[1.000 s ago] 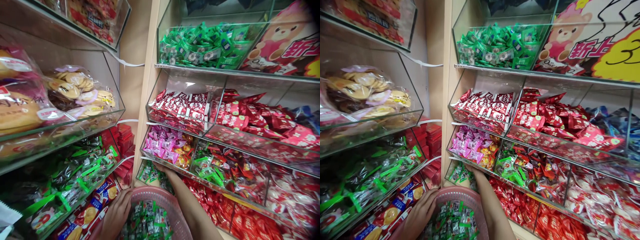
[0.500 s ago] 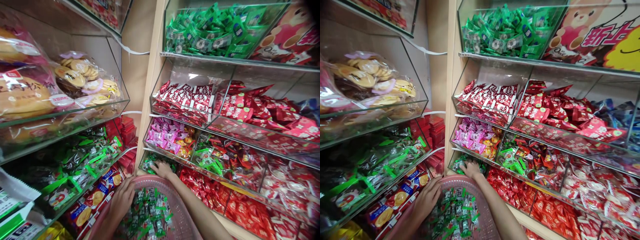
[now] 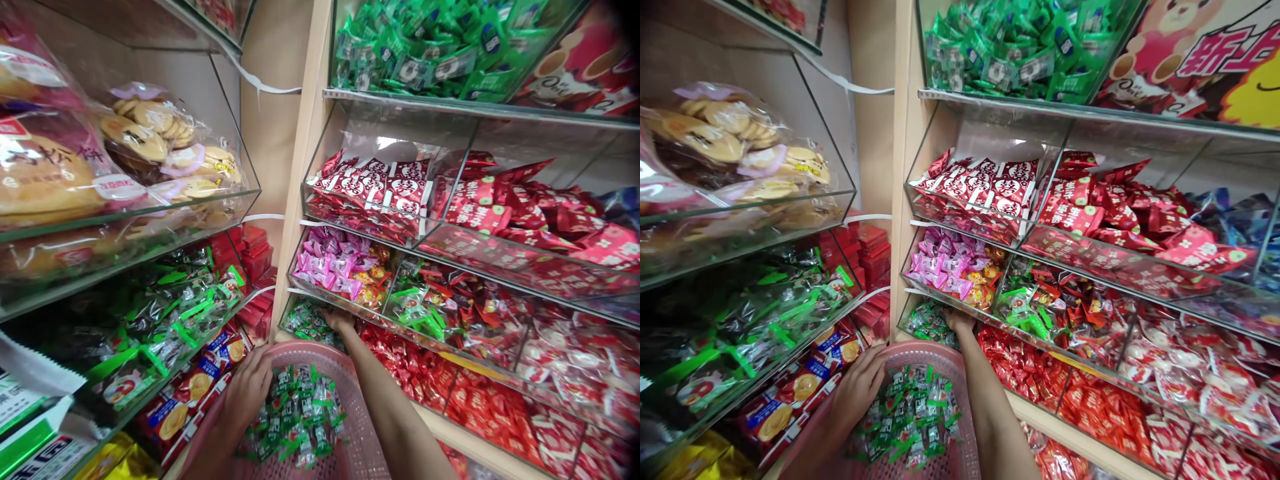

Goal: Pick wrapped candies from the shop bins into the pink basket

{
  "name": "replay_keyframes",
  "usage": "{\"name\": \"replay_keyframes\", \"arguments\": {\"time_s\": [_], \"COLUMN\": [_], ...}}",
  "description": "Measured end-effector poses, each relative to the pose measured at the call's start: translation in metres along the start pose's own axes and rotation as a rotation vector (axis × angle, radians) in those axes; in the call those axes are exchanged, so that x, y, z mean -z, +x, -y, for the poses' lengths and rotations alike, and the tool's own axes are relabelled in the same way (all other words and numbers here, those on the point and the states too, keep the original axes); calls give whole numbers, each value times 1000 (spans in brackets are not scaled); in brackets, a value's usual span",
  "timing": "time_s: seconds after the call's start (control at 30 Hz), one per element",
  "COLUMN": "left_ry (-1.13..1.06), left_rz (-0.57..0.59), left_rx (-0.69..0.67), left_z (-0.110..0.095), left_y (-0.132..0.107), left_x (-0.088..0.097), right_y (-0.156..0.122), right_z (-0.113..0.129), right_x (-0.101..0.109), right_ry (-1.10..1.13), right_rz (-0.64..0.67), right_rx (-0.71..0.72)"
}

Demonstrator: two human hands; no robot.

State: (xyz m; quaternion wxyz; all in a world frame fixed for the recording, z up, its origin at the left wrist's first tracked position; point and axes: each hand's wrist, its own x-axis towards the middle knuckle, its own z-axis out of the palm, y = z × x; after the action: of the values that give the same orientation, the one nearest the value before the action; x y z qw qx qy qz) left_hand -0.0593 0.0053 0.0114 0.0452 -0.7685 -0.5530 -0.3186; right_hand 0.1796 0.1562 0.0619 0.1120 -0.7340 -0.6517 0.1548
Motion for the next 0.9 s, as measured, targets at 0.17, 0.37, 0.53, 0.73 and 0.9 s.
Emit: {"name": "replay_keyframes", "arguments": {"time_s": [0.17, 0.37, 0.53, 0.73, 0.9], "left_ry": [3, 14, 39, 77, 77], "left_rz": [20, 29, 24, -23, -47], "left_rx": [26, 28, 7, -40, -52], "left_z": [-4, -7, -8, -7, -4], "left_y": [-1, -4, -7, -9, -11], "left_x": [0, -2, -1, -3, -8], "right_y": [-5, -14, -11, -10, -21], "right_z": [-11, -16, -18, -17, -9], "right_x": [-9, -11, -8, -8, 6], "right_ry": [161, 278, 356, 517, 819], "right_rz": [118, 203, 154, -70, -288], "right_rx": [19, 130, 155, 126, 79]}}
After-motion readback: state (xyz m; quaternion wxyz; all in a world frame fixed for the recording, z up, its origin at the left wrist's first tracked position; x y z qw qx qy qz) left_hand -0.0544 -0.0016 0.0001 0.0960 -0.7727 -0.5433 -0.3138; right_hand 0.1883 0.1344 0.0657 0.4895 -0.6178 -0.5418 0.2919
